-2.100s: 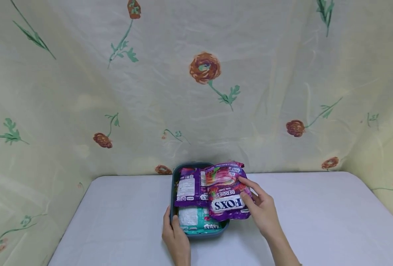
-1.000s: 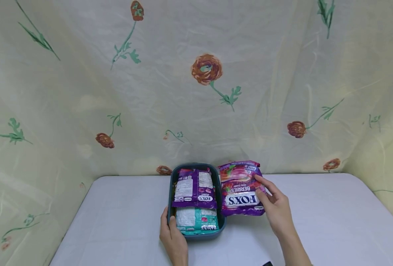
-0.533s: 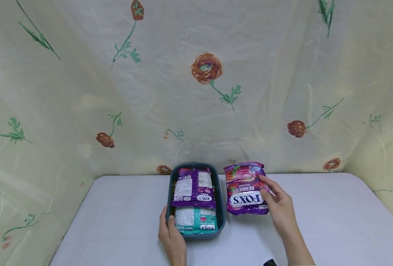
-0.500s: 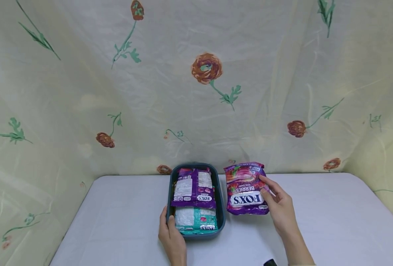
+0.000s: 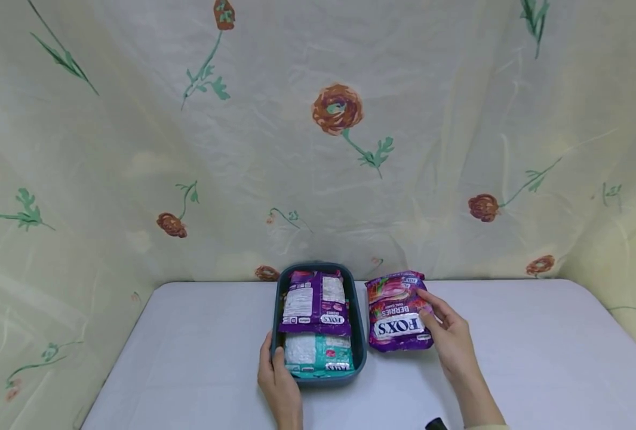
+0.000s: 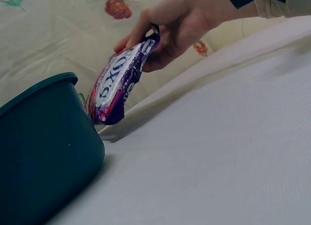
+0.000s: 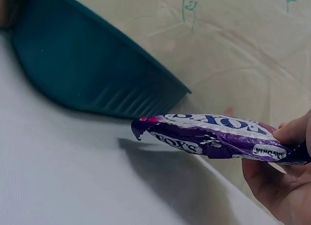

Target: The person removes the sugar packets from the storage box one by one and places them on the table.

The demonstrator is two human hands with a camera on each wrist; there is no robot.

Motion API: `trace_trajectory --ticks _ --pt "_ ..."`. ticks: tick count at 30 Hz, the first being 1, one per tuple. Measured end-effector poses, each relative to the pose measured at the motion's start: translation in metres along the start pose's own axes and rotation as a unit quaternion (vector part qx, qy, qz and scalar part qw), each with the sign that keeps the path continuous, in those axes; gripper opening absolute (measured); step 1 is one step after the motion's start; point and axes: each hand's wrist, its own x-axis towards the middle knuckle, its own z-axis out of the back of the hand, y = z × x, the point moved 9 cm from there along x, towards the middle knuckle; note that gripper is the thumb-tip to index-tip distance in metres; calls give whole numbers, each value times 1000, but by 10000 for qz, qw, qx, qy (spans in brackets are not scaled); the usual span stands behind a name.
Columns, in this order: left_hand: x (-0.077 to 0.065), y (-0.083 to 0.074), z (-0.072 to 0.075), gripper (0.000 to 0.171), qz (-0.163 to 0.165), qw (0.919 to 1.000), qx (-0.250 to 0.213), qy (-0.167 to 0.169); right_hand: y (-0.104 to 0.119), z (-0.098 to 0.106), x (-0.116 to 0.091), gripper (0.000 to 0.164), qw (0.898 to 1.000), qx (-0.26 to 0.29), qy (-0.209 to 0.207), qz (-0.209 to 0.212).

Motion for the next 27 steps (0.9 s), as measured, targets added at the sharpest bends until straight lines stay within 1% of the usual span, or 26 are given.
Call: trace_trajectory --ticks 7,9,12,15,18,22,24,27 --pt "3 2 0 41 146 9994 -266 167 -11 -3 4 45 9994 -205 91 -244" --pt "4 1 0 41 152 9990 -384 191 -13 -3 4 46 9993 -243 126 -267" --pt "5 0 1 41 128 9985 -503 192 -15 -4 5 47 9984 -487 171 -210" --pt "6 0 0 41 119 9980 -593 198 -17 -4 6 46 9954 -934 191 6" --pt "7 0 0 40 111 9976 -640 225 -20 -6 8 45 9894 -1388 177 384" --pt "7 0 0 40 69 9977 -625 241 -28 -5 9 43 9784 -1900 -5 815" --pt "7 1 0 41 68 9980 -576 244 -31 -4 9 42 9726 -2113 -136 956" --pt "6 1 1 40 92 9984 -508 246 -32 -4 8 43 9669 -2287 -298 1092"
